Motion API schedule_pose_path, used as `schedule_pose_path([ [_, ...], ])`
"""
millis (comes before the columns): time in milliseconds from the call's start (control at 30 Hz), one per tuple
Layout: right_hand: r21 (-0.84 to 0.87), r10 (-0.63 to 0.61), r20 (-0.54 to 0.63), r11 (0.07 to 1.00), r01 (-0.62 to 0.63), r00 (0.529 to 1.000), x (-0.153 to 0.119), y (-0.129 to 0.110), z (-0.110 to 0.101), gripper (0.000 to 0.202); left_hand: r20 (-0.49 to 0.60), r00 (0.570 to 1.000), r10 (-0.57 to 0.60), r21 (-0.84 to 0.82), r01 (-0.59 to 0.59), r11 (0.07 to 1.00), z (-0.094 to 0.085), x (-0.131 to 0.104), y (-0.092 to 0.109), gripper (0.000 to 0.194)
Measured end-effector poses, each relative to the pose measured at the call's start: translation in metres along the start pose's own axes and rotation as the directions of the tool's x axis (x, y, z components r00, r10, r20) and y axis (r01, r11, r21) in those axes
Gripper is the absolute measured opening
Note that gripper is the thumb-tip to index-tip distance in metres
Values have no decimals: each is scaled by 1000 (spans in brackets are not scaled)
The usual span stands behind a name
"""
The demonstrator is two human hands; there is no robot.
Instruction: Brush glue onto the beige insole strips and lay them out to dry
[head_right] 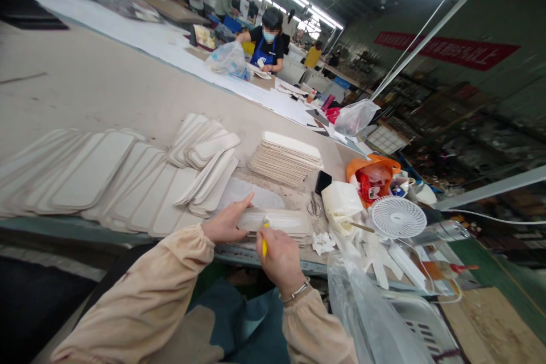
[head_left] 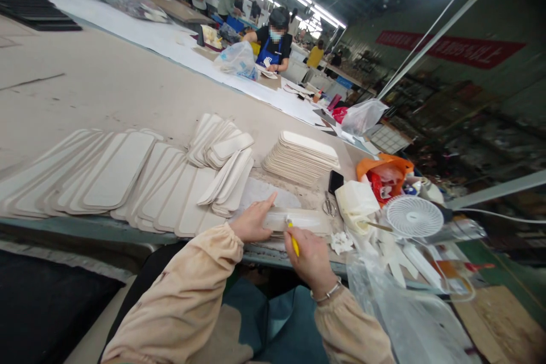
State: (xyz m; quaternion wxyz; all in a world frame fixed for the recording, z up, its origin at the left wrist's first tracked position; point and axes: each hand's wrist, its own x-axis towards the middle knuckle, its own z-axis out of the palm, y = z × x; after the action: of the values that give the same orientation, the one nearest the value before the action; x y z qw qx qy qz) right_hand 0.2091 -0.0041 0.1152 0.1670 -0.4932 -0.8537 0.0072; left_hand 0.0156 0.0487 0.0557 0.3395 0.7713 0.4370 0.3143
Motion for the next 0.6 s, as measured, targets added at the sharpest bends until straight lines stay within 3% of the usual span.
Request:
schedule_pose_path([
  [100, 295, 85, -4, 952, -80, 996, 12, -23, 3, 26, -16, 1000, 2, -11, -2, 1000, 1, 0, -1, 103],
  [167, 483, 232, 20, 849, -212, 973, 18, -23, 5, 26, -18, 1000, -7, -11, 7, 1000, 1, -1, -1, 104],
  [233, 617, 397, 70, 703, -353, 915, 21, -12, 7, 27, -8, 1000, -19, 3, 19, 1000, 0, -1, 0, 104],
  [333, 666, 573, 93, 572, -479, 814, 18, 19, 2, 27, 3, 999, -39, 37, 39, 999, -2, -1, 3, 103],
  [467, 587, 690, 33, 572, -572, 723, 7, 55, -14, 29, 37, 998, -48, 60, 46, 997, -4, -1, 5, 103],
  [533, 628, 695, 47, 537, -563, 717, 5, 56, -17, 31, 41, 998, -47, 61, 44, 997, -4, 0, 5, 103],
  [600, 703, 654, 88, 494, -511, 752, 9, 43, -13, 32, 31, 998, -47, 68, 45, 997, -3, 1, 5, 103],
])
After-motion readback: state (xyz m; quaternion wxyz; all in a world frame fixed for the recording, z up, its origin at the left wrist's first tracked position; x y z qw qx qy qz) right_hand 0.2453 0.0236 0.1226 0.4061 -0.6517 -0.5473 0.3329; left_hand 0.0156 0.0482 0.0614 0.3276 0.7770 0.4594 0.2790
